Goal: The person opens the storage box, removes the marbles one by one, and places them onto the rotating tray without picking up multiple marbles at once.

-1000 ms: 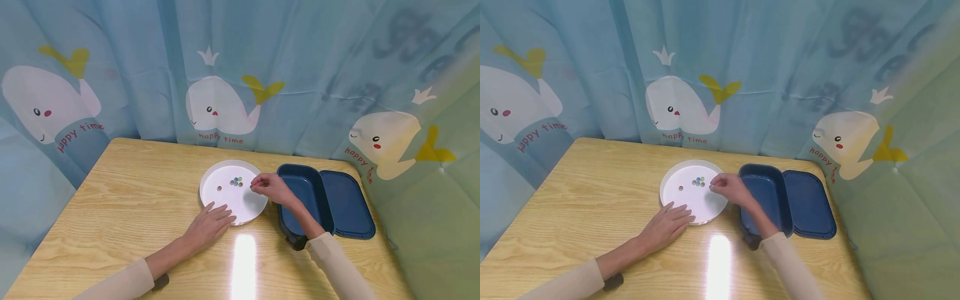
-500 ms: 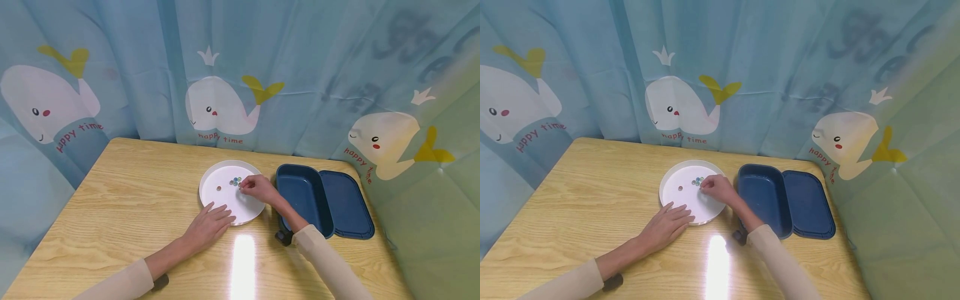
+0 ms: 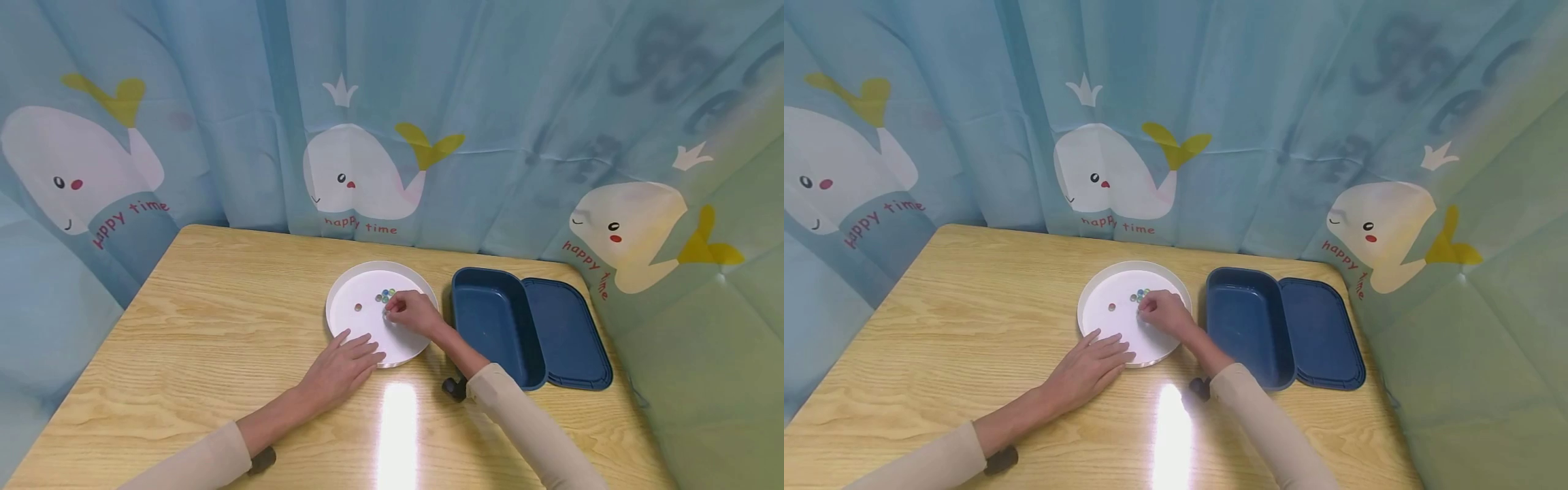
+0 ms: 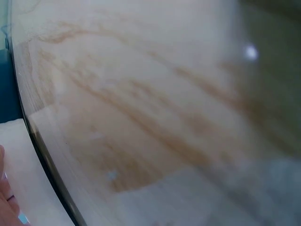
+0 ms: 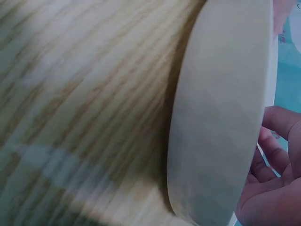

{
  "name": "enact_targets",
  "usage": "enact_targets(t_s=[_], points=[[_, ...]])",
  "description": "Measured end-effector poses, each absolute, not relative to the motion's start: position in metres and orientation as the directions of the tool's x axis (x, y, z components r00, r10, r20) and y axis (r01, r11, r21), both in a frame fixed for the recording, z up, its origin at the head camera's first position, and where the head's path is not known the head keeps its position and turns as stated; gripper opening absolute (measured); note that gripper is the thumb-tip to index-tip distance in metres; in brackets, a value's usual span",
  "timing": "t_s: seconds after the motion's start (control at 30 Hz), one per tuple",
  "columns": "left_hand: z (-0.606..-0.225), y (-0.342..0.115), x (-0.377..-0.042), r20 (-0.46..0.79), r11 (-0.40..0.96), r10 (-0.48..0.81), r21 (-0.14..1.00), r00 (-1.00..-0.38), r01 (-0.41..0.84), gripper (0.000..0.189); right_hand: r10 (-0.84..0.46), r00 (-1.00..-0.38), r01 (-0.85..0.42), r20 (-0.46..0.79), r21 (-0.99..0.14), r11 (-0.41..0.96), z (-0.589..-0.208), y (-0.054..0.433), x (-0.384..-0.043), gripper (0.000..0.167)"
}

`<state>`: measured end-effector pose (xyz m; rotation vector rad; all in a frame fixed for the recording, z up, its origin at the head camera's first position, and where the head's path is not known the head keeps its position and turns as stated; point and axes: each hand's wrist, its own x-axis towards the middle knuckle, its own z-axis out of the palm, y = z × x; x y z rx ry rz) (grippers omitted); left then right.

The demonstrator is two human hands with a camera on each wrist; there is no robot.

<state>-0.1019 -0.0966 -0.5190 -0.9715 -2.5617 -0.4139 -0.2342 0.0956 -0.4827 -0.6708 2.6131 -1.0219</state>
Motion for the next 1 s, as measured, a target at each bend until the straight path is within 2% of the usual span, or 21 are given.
enact_targets(t_s=[0.37, 1.0], points=[[-0.5212, -0.0952, -0.1036, 0.453, 0.714, 0.573, 0.134, -0.683, 0.688, 0.027, -0.507, -0.86, -0.344, -0.052, -0.675, 0.653, -0.4832, 0.0928, -0.233, 0.004], [-0.5176, -0.0938, -0.1018, 0.421, 0.731, 0.579, 0.112, -0.698, 0.673, 0.027, -0.497, -0.865, -0.33, -0.06, -0.68, 0.655, -0.4908, 0.0925, -0.2352, 0.004]])
